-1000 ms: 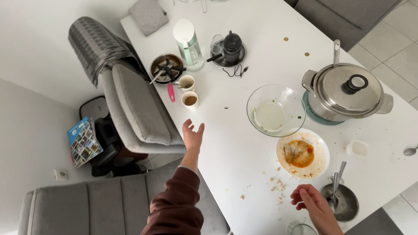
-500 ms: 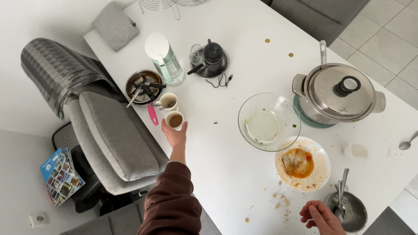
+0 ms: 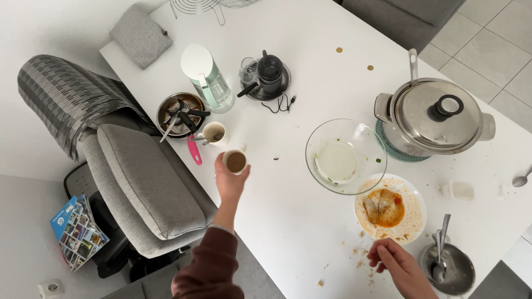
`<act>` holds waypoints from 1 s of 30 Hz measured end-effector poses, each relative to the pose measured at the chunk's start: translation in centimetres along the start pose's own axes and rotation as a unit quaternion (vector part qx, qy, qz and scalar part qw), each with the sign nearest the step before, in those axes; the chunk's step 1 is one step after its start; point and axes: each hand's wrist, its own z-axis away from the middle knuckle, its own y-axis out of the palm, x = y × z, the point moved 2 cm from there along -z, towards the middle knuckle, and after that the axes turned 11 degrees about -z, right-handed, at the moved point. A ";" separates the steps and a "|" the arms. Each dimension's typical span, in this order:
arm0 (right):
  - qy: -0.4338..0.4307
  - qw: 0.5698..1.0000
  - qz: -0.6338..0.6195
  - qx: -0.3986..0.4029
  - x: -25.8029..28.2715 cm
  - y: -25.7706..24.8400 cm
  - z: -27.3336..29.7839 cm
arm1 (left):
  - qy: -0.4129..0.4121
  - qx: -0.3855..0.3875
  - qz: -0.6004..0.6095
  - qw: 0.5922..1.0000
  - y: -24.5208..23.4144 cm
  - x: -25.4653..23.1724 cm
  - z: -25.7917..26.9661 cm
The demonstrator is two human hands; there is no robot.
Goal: Clearing dirty dishes, cutlery, and cookware from a dining table and moving them to the kitchen sink.
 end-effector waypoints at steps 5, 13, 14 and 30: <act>0.012 0.999 0.022 0.046 5.2 4.8 -0.3 | 0.188 0.068 0.013 0.980 -0.3 -1.6 5.1; 0.011 0.992 0.096 0.080 8.3 9.3 -1.1 | 0.288 0.247 -0.003 0.925 -3.5 -7.2 17.1; 0.021 0.991 0.111 0.073 8.9 9.7 -1.0 | 0.291 0.285 -0.013 0.913 -3.6 -7.5 18.3; 0.034 0.963 0.244 0.106 5.8 8.5 -1.6 | 0.323 0.523 -0.055 0.787 -3.4 -7.3 15.5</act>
